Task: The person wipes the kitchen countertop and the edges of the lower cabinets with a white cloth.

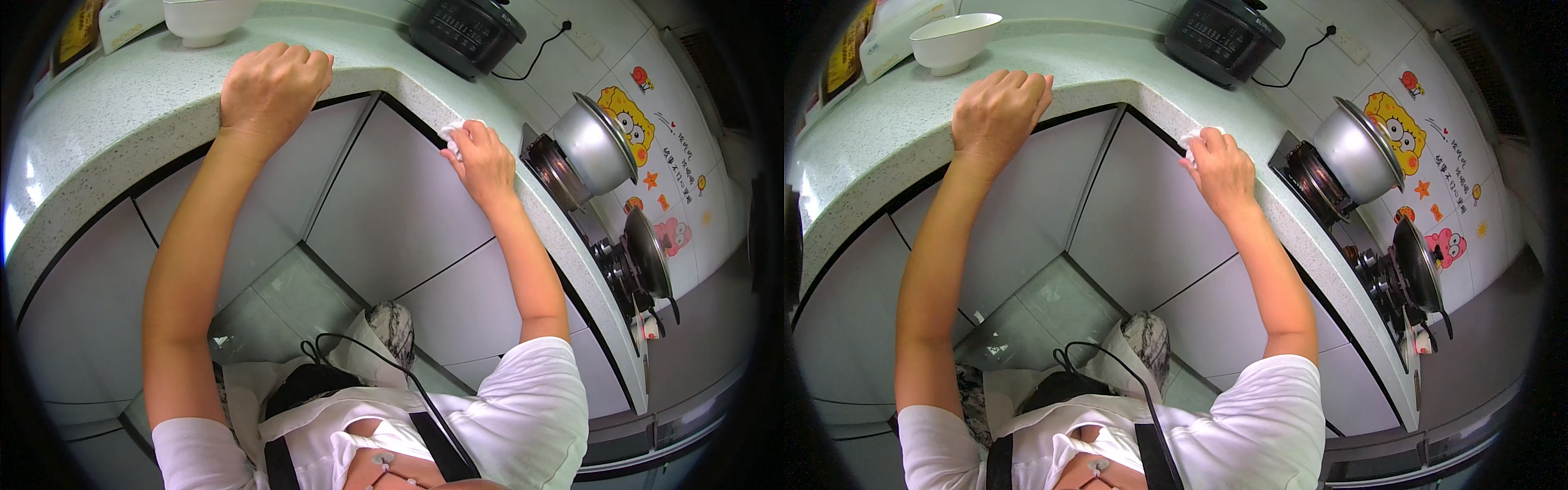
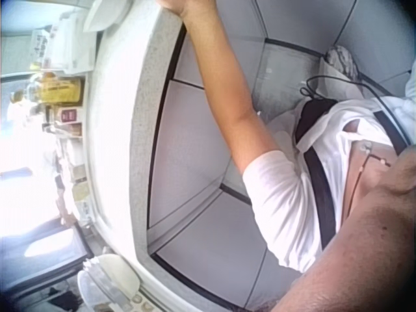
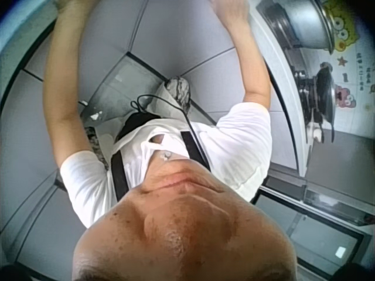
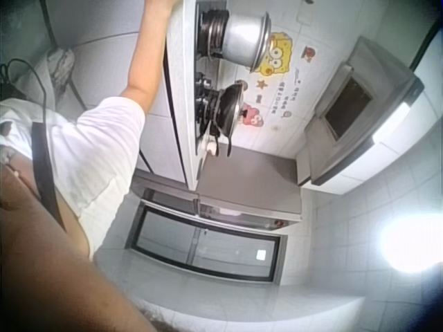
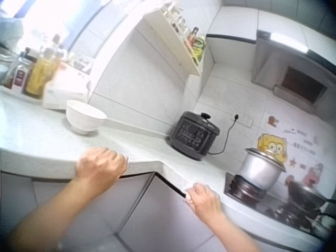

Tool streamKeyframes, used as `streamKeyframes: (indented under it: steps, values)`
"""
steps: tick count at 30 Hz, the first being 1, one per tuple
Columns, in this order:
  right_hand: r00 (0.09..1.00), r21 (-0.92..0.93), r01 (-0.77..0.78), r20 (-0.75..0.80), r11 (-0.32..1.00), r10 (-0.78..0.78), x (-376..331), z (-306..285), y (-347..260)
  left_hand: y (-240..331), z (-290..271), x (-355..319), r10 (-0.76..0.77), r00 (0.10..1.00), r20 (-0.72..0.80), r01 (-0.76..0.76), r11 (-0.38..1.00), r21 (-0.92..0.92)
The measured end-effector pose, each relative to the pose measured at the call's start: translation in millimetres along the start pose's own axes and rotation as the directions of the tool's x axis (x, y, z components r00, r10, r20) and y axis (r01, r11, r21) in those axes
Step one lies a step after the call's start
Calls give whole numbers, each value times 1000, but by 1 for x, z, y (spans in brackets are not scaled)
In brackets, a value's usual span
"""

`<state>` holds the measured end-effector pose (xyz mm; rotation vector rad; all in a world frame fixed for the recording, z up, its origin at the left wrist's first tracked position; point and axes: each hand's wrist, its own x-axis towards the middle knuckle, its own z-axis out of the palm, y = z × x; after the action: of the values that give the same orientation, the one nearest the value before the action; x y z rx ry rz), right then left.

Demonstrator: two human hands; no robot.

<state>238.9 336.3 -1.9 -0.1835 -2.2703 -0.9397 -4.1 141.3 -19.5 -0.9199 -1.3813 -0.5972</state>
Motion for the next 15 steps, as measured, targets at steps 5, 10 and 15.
streamKeyframes:
  steps: [5,10,15]
  values:
    - [993,-13,115,-16,993,-115,-11,0,9,3,-2,3,10,1000,-1,-10,1000,-12]
    - [996,-53,69,-46,996,-72,-8,4,4,2,-1,1,4,1000,-7,-5,1000,-14]
    - [996,-116,82,-29,990,-86,-3,7,1,0,-3,1,-6,1000,-26,5,999,-34]
